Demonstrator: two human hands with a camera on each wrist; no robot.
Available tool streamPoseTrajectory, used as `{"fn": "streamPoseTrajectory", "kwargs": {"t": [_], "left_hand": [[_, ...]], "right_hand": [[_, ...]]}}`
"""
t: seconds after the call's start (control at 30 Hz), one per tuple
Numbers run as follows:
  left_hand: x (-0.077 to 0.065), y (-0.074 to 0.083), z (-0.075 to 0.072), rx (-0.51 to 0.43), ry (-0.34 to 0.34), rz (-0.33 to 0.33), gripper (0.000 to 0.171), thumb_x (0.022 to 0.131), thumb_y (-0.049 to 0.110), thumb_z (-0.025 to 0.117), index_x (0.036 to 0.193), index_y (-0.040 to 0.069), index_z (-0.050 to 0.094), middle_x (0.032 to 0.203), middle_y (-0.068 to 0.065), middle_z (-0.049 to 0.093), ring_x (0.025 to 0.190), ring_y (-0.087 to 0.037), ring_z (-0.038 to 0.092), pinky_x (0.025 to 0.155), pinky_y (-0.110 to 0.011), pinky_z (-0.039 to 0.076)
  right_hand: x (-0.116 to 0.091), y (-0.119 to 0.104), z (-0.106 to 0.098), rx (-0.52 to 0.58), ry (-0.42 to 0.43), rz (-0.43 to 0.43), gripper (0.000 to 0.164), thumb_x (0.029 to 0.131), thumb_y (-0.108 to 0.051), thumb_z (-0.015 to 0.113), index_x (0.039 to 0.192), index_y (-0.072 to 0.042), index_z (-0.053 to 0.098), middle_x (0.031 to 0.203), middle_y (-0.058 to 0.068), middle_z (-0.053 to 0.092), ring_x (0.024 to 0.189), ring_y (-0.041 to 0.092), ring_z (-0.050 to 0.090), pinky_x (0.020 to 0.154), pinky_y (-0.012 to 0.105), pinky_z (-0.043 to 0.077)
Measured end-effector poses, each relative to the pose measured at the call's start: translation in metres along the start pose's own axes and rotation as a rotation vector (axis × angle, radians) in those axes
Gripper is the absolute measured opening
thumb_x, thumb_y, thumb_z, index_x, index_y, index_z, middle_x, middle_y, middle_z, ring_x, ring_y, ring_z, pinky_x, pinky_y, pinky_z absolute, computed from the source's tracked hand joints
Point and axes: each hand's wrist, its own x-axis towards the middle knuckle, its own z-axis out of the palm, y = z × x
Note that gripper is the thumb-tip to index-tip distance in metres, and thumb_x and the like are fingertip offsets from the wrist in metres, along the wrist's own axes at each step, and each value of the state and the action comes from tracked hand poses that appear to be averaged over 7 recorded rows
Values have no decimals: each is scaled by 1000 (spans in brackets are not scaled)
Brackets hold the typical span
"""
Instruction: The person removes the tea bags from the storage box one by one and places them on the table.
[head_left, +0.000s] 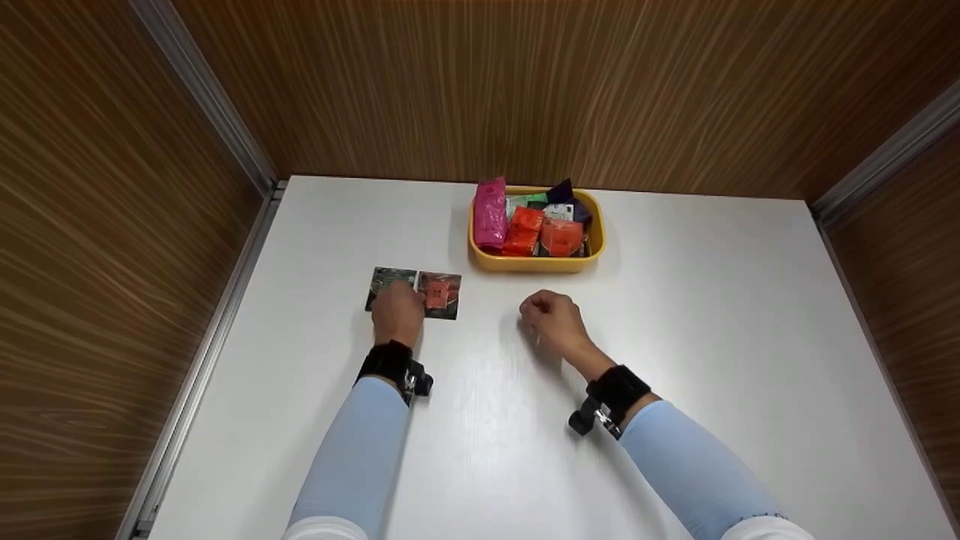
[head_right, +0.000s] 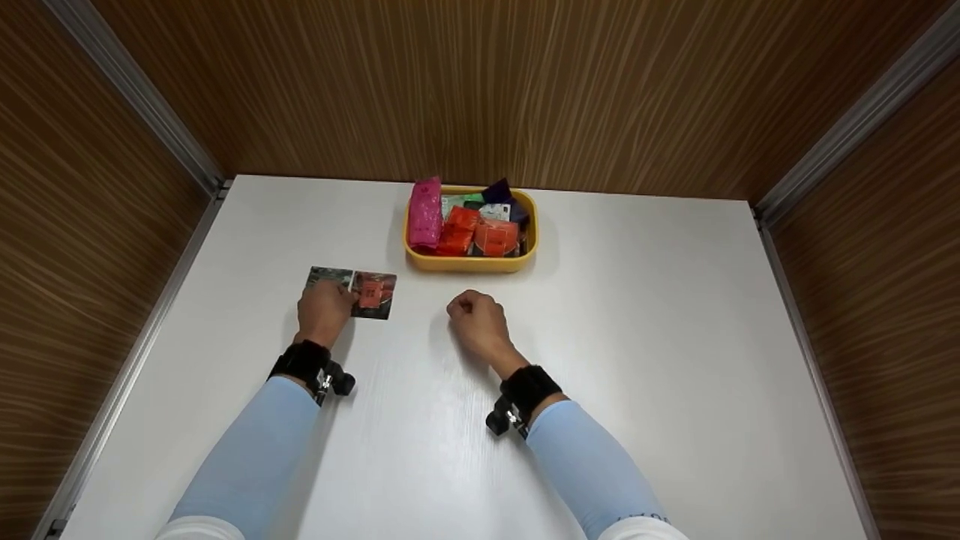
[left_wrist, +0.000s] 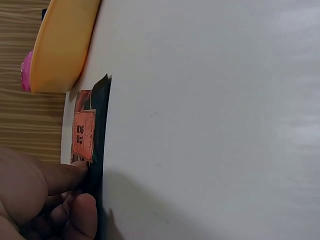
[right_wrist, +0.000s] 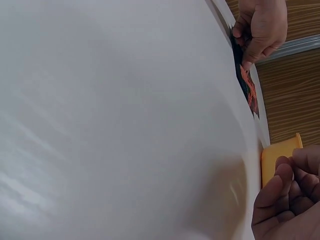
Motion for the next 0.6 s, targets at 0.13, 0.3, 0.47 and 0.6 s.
{"fn": "streamPoseTrajectory", "kwargs": {"t": [0.13,0.3,0.47,0.6], "left_hand": [[1,-1,0,29,11,12,27,98,12,66,73,3,68,81,-20,73,80,-41,72,68,-54,57],[3,-3,0,43,14,25,24,97,12,68,77,0,71,84,-21,73,79,-41,72,67,-53,57],[3,-4,1,57,14,41,22,97,12,69,81,-1,72,85,-22,73,81,-42,72,67,-54,57],[2,0,-1,75,29,68,23,98,9,65,77,0,69,82,-21,73,79,-41,72,66,-53,57]], "right_hand": [[0,0,-1,1,-1,0,13,101,-17,65,100,-5,72,81,4,66,68,15,60,56,26,47],[1,0,-2,-4,-2,2,14,101,-18,65,100,-5,72,80,5,66,68,15,60,57,26,47],[1,0,-5,-10,1,2,13,100,-16,65,100,-5,73,81,4,67,70,15,60,58,26,48],[3,1,-14,-25,7,-6,13,100,-15,64,101,-5,73,83,5,68,71,16,61,59,26,48]]}}
